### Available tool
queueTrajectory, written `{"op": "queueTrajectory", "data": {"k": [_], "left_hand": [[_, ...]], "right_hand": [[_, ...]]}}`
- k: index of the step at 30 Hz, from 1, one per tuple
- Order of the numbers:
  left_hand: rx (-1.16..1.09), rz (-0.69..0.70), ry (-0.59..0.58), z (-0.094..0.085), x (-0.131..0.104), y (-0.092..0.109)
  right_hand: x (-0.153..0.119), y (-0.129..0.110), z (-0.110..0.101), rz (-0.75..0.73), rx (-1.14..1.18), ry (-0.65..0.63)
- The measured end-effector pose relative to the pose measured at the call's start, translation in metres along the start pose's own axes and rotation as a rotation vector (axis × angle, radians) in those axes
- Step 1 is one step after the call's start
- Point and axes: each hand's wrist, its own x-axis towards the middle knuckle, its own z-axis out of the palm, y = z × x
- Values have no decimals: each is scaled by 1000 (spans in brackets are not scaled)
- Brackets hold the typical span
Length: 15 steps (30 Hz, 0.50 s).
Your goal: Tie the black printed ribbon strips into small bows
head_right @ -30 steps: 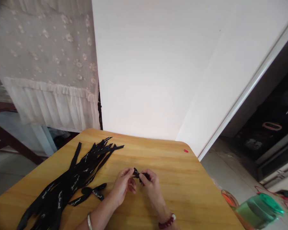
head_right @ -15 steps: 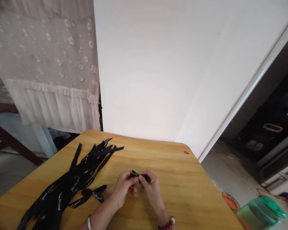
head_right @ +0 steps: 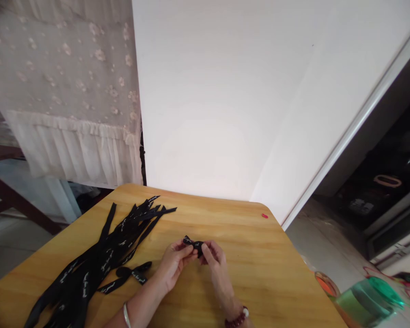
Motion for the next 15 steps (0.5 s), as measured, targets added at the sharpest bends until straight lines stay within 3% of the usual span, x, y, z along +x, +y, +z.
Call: {"op": "queueTrajectory", "data": {"k": [7,15], "left_hand": [[39,-29,58,-1,0,2],[58,-61,110,4,-2,4]], "right_hand": [[-1,-1,1,-11,-19,-3],[0,-2,1,-63,-263,65]]}}
